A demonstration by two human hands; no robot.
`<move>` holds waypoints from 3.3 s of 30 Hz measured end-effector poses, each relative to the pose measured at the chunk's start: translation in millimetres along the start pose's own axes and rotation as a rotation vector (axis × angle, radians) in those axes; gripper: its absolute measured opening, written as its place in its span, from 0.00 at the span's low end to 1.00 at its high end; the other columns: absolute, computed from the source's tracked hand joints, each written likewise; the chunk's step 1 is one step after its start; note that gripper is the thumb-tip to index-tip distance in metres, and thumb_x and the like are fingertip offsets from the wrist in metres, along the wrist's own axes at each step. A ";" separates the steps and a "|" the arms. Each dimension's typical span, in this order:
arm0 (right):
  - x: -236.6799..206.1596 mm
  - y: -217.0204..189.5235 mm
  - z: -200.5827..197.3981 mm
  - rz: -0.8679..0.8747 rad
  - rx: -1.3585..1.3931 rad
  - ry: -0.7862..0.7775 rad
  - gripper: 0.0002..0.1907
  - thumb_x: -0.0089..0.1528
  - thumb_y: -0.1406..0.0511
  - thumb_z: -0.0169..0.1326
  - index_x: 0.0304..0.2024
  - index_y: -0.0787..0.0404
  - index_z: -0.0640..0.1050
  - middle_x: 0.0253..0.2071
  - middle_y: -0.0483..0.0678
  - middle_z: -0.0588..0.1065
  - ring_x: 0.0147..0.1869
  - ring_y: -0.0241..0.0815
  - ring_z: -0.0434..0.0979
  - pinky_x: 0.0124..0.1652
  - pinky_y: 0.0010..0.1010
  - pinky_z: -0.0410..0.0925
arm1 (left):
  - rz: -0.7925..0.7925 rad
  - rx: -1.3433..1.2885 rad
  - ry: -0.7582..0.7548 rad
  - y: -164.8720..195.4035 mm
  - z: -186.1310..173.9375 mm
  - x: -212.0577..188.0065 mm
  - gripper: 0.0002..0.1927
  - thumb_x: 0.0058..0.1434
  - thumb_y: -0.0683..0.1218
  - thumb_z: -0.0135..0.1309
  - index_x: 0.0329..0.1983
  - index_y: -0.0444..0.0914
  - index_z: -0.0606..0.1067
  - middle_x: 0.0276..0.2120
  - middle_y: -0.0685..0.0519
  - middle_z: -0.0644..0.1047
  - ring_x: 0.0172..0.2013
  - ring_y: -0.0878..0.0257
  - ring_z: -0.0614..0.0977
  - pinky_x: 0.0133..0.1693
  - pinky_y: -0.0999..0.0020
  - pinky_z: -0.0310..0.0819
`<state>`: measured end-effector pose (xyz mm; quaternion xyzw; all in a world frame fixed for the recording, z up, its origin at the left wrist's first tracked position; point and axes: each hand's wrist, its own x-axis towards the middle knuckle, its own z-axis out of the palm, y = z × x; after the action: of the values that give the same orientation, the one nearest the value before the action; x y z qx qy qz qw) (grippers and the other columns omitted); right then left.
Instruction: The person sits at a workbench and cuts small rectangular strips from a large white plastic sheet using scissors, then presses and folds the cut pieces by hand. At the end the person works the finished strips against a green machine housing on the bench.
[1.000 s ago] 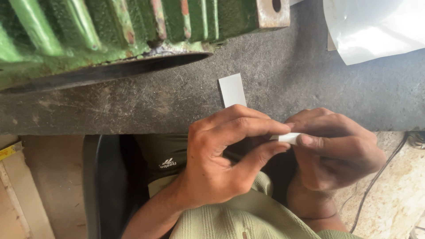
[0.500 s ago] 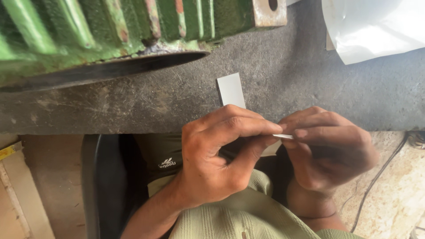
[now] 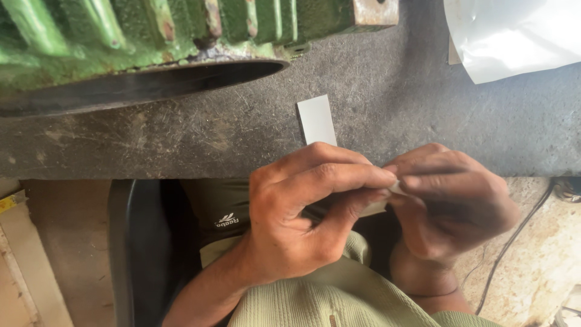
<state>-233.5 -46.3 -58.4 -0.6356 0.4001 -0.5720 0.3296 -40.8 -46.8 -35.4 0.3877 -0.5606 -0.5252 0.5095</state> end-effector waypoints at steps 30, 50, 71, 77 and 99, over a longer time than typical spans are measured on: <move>-19.2 -10.7 22.0 0.158 0.066 0.191 0.04 0.70 0.78 0.58 0.40 0.71 0.76 0.32 0.58 0.78 0.31 0.44 0.82 0.33 0.28 0.76 | 0.130 0.203 -0.026 -0.4 0.7 0.3 0.11 0.67 0.34 0.64 0.49 0.36 0.76 0.43 0.52 0.79 0.41 0.64 0.86 0.41 0.76 0.87; -3.3 -12.2 10.6 0.219 0.088 0.107 0.09 0.61 0.70 0.63 0.40 0.70 0.78 0.32 0.57 0.79 0.31 0.42 0.84 0.29 0.27 0.78 | 0.108 0.087 0.031 -7.9 1.7 -4.3 0.09 0.67 0.35 0.64 0.47 0.38 0.78 0.41 0.54 0.80 0.38 0.69 0.86 0.38 0.80 0.87; -1.1 -9.2 -1.0 0.258 0.051 0.000 0.07 0.59 0.78 0.59 0.39 0.71 0.77 0.33 0.60 0.78 0.38 0.46 0.84 0.35 0.29 0.78 | 0.052 0.008 0.019 -11.5 -1.1 -0.5 0.10 0.70 0.35 0.61 0.50 0.39 0.77 0.41 0.54 0.79 0.41 0.68 0.86 0.41 0.79 0.86; 9.2 -22.5 6.6 0.313 0.075 -0.004 0.06 0.63 0.71 0.57 0.38 0.70 0.78 0.35 0.58 0.79 0.37 0.44 0.83 0.37 0.26 0.76 | 0.098 0.114 -0.006 -9.2 -1.9 4.0 0.11 0.67 0.33 0.61 0.48 0.38 0.78 0.43 0.54 0.79 0.40 0.68 0.85 0.37 0.79 0.85; 9.2 -28.1 -13.2 0.108 -0.315 -0.251 0.09 0.61 0.79 0.59 0.41 0.68 0.73 0.39 0.54 0.76 0.38 0.40 0.80 0.36 0.27 0.75 | 0.040 0.113 -0.069 -7.9 3.2 6.5 0.11 0.60 0.35 0.66 0.43 0.39 0.78 0.37 0.54 0.82 0.38 0.65 0.87 0.38 0.74 0.85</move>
<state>-242.6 -41.0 -27.8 -0.7232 0.4740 -0.4003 0.3034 -45.9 -53.7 -41.9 0.3863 -0.6141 -0.4954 0.4778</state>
